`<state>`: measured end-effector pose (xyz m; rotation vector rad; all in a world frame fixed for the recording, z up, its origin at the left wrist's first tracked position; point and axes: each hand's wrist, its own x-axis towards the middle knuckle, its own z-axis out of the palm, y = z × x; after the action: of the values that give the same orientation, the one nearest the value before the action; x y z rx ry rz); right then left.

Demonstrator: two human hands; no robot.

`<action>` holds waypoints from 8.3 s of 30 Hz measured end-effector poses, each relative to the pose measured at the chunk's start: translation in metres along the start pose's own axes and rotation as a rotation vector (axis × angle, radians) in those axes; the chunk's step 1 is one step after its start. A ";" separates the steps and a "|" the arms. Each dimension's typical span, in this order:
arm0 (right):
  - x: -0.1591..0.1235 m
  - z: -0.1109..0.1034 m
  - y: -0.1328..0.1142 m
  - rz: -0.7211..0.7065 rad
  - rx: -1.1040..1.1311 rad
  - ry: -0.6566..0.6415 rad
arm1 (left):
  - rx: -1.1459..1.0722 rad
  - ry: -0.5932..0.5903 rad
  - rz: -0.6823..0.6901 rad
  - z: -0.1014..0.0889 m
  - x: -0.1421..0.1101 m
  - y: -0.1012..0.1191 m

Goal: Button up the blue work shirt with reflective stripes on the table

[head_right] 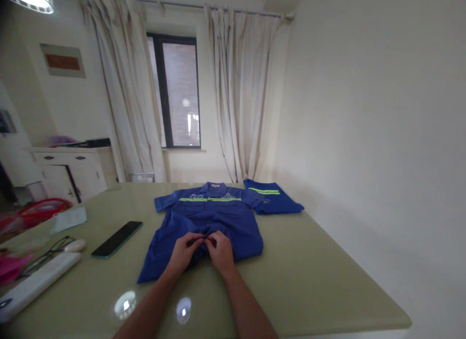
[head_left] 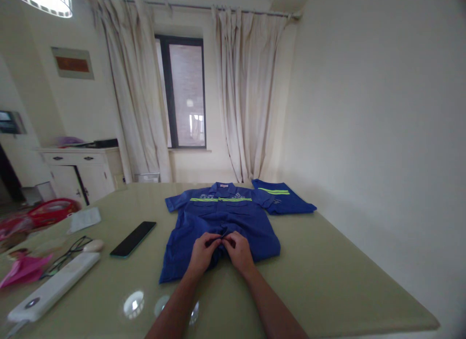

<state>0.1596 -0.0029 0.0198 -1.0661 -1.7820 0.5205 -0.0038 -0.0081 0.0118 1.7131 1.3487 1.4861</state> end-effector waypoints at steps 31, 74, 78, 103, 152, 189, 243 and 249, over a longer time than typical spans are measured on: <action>0.000 0.000 0.001 0.018 0.020 0.051 | -0.014 -0.059 0.034 0.001 0.000 -0.010; 0.000 -0.001 -0.003 0.006 0.050 0.011 | -0.049 -0.005 -0.042 0.001 0.000 -0.004; 0.001 -0.001 -0.001 0.024 0.028 0.027 | -0.036 -0.035 -0.026 -0.001 0.000 -0.002; -0.006 0.001 -0.003 -0.117 -0.152 0.014 | -0.111 -0.018 -0.072 0.002 0.001 0.000; -0.012 0.007 0.001 -0.374 -0.554 0.160 | 0.158 0.077 0.161 0.009 -0.017 0.029; -0.041 -0.030 -0.055 -0.266 0.135 0.160 | -0.800 0.032 -0.462 -0.014 -0.033 0.068; -0.014 -0.026 -0.048 -0.071 -0.135 0.005 | 0.338 -0.058 0.276 -0.008 -0.009 0.070; 0.006 -0.010 -0.034 0.014 -0.158 -0.004 | 0.416 -0.030 0.258 -0.003 -0.002 0.048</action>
<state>0.1527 -0.0174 0.0523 -1.1869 -1.8444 0.3950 0.0108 -0.0293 0.0525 2.2313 1.5489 1.3700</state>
